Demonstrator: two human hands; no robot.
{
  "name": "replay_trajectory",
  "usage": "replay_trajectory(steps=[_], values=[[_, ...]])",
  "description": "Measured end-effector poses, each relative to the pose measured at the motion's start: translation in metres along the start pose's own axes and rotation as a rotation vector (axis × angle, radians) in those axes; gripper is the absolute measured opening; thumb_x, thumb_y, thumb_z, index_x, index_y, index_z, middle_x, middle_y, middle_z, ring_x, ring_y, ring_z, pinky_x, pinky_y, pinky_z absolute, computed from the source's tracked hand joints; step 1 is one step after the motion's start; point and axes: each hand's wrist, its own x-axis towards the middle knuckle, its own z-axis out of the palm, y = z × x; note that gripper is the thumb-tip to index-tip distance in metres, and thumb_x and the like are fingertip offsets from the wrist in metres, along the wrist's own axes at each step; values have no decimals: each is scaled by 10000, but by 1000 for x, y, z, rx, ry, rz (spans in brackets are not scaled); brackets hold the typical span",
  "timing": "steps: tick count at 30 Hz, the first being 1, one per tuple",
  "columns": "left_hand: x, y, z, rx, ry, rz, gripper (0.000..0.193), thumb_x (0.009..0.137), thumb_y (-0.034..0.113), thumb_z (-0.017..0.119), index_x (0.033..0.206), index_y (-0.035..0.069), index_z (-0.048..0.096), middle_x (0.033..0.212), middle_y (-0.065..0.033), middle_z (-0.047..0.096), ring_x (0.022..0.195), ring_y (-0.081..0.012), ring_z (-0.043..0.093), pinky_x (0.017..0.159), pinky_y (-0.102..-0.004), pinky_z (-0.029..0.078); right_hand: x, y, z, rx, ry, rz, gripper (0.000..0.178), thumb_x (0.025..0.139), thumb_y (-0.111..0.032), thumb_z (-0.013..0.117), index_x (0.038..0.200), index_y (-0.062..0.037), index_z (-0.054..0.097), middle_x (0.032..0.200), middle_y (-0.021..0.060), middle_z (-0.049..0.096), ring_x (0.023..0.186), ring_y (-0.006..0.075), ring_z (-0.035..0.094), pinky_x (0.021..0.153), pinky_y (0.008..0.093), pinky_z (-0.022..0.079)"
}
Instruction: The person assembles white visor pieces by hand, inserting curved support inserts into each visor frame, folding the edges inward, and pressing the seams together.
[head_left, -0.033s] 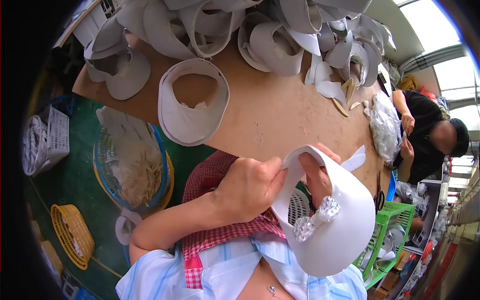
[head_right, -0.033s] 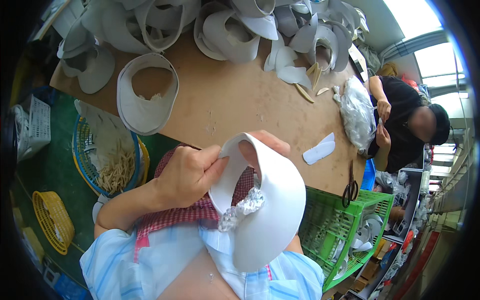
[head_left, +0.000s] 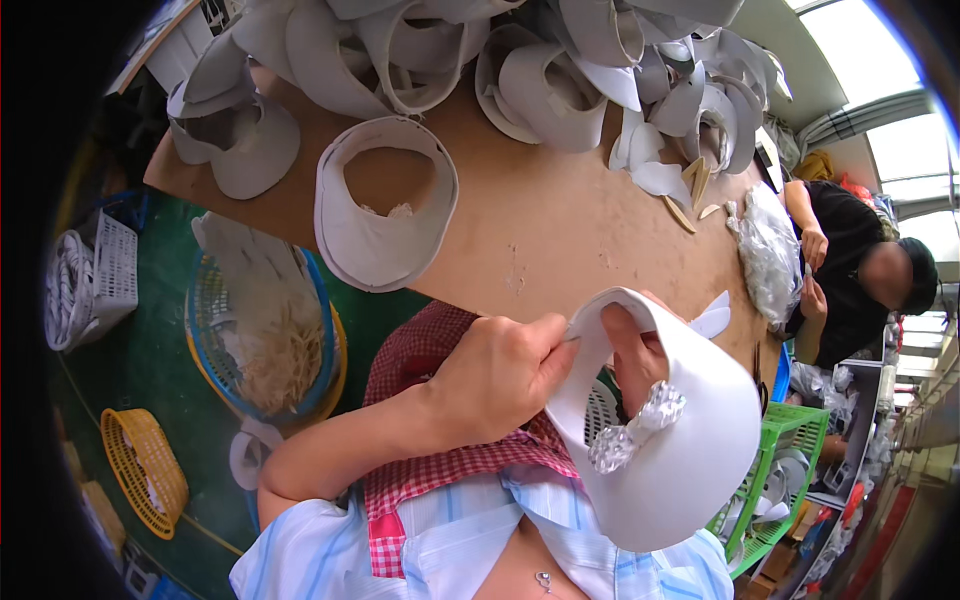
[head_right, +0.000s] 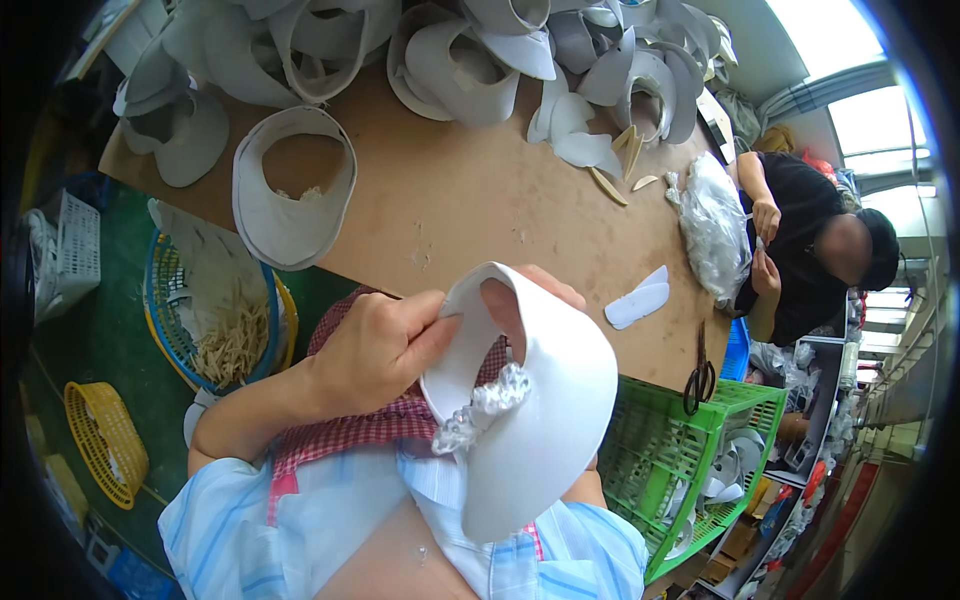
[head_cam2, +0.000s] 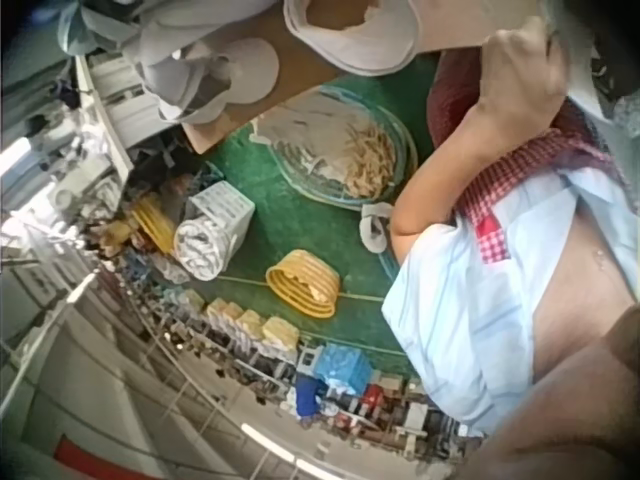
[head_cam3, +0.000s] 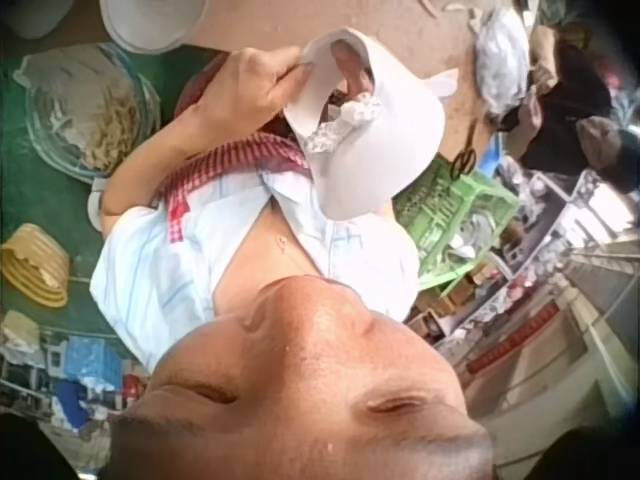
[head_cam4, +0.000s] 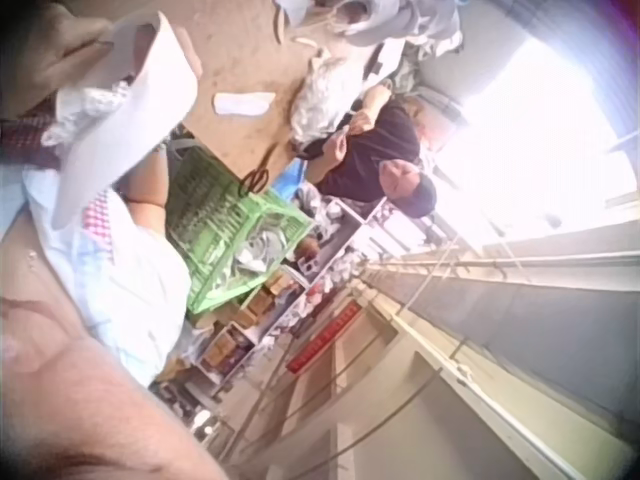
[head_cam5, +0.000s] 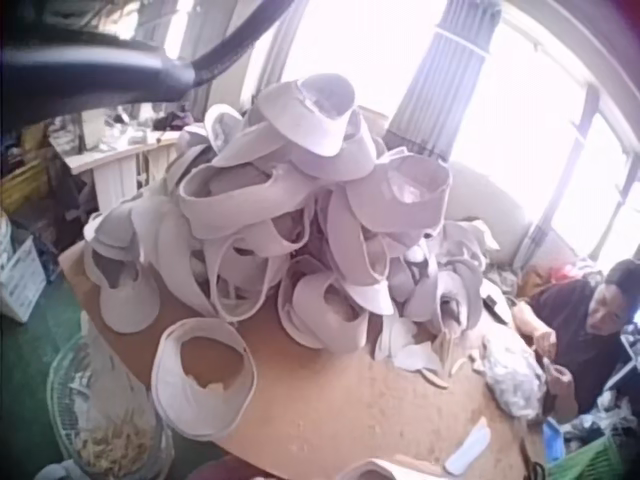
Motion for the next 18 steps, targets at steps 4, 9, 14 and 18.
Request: replay_trajectory(steps=[4,9,14,18], values=[[2,-10,-2,-376,-151,-181,237,903,152,537,808,-63,570,625,-206,606,563,-285,637,542,-376,477,11,19,2,155,-45,-91,220,877,-164,670,1035,-22,611,811,26,647,746,110,597,668,244,475],[-3,-1,-9,-198,-71,-155,254,910,147,542,800,-80,578,624,-209,594,549,-239,625,558,-350,488,9,-3,2,-232,-270,-243,128,817,-117,694,837,-4,638,689,18,601,656,115,581,594,274,452],[-24,-15,-64,-268,30,-294,304,980,229,498,1121,-24,593,746,-49,641,634,-101,580,587,-242,463,57,-2,19,-398,-364,-689,137,717,-77,716,839,-39,667,713,69,620,604,175,619,549,271,473],[-46,-24,-139,-57,495,-188,456,981,355,493,1286,18,530,924,-60,648,764,-118,592,699,-256,481,92,-64,63,-430,-472,-843,184,721,-73,689,874,5,623,786,147,645,726,326,642,630,364,506]])
